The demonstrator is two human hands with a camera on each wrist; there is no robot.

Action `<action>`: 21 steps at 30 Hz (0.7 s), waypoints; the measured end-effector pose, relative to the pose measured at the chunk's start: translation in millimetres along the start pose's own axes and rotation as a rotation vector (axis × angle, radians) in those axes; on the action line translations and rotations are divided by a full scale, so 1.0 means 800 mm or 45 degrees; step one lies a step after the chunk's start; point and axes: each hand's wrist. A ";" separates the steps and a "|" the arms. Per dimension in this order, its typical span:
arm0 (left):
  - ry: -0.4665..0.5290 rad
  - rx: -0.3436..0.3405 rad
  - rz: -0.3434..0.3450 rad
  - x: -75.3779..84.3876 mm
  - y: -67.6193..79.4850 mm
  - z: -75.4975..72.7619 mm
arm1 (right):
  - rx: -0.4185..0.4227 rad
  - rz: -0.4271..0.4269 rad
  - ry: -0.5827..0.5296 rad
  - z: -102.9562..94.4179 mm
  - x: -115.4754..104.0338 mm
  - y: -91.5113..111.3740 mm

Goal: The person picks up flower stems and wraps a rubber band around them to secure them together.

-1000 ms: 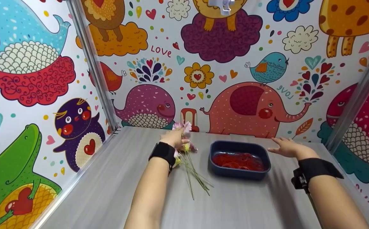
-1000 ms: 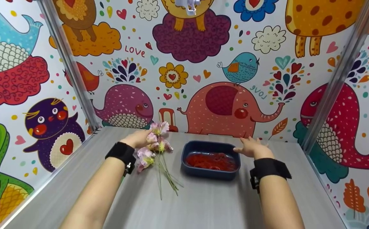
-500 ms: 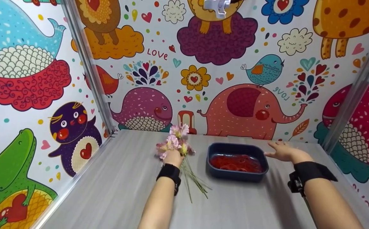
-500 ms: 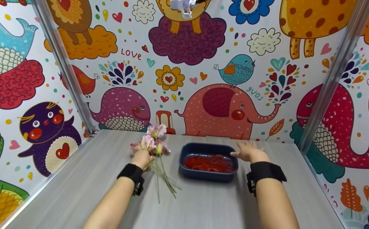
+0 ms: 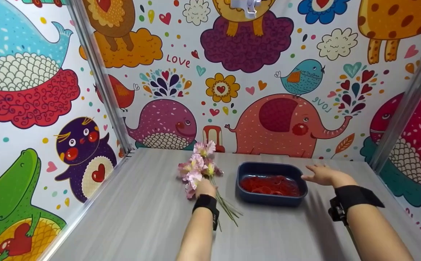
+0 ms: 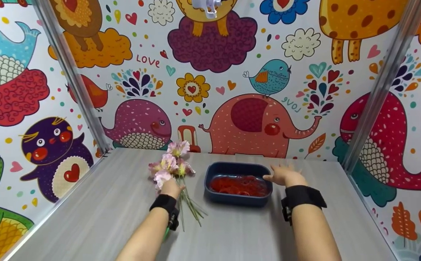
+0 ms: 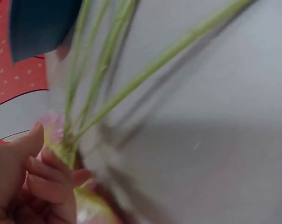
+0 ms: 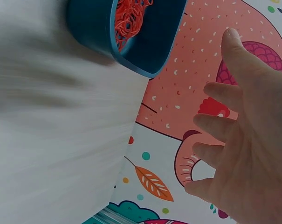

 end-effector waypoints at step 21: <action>0.049 -0.001 -0.038 -0.013 0.002 0.032 | -0.026 0.036 -0.048 0.009 -0.001 0.002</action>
Point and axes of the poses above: each hand's wrist, its own y-axis away from the middle knuckle, its own z-axis out of the palm, x = y × z, and after that the axes turned 3 degrees about -y, right-handed
